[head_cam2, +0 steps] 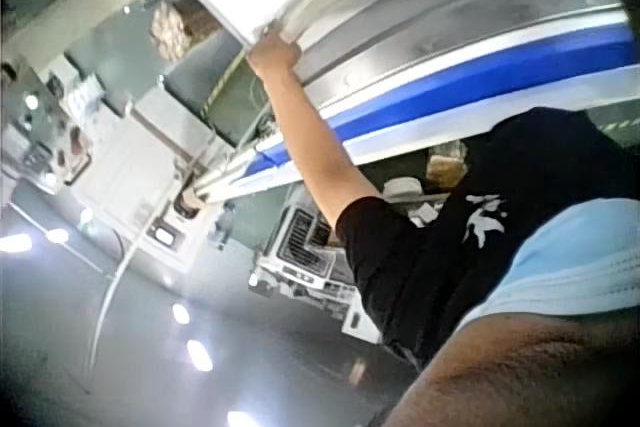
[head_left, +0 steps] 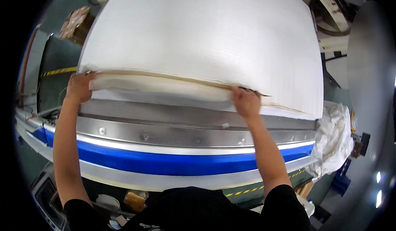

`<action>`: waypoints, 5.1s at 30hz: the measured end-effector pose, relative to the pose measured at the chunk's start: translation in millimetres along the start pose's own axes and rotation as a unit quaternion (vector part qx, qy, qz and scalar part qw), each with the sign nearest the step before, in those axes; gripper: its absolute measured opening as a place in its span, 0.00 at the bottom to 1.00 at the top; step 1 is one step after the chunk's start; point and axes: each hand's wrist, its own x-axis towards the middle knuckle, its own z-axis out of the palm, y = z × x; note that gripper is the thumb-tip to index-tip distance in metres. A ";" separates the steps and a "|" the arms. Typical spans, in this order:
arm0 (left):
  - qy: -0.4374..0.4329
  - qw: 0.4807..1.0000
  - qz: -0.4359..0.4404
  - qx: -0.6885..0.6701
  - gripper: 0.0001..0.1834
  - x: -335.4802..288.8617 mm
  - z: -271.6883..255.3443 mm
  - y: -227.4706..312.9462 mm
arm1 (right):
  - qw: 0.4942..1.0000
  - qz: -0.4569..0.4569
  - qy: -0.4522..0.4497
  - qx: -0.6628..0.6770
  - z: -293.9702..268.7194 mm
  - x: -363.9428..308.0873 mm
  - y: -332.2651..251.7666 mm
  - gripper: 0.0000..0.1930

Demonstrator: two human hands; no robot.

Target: The person repeatedly feeds individual white paper sheets into a large industrial machine, aligning each sheet by hand and pressing a control button to advance the process. The person handles the sheets one at a time and occasionally retrieves more from a nearby stack.

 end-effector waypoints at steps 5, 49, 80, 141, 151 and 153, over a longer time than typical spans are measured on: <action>-0.076 0.988 -0.016 0.137 0.19 46.1 33.4 5.9 | 0.992 0.105 0.028 -0.057 -11.1 -37.5 182.6 0.29; -0.162 0.977 -0.015 0.139 0.20 -133.0 -3.8 -47.3 | 0.892 0.142 -0.340 -0.263 -168.7 -235.6 557.5 0.17; -0.069 0.968 -0.237 -0.045 0.24 -162.2 98.7 9.6 | 0.778 0.042 -0.595 -0.200 -53.7 -328.8 483.6 0.15; 0.353 0.866 -0.134 -0.327 0.23 -68.3 103.6 107.5 | 0.876 -0.312 -0.129 0.345 -16.1 135.3 -380.3 0.10; 0.315 0.877 -0.139 -0.336 0.25 -66.5 104.1 106.1 | 0.896 -0.290 -0.124 0.312 3.4 171.0 -425.5 0.10; 0.317 0.872 -0.138 -0.346 0.25 -66.8 102.6 103.7 | 0.901 -0.285 -0.107 0.309 4.3 168.9 -426.2 0.09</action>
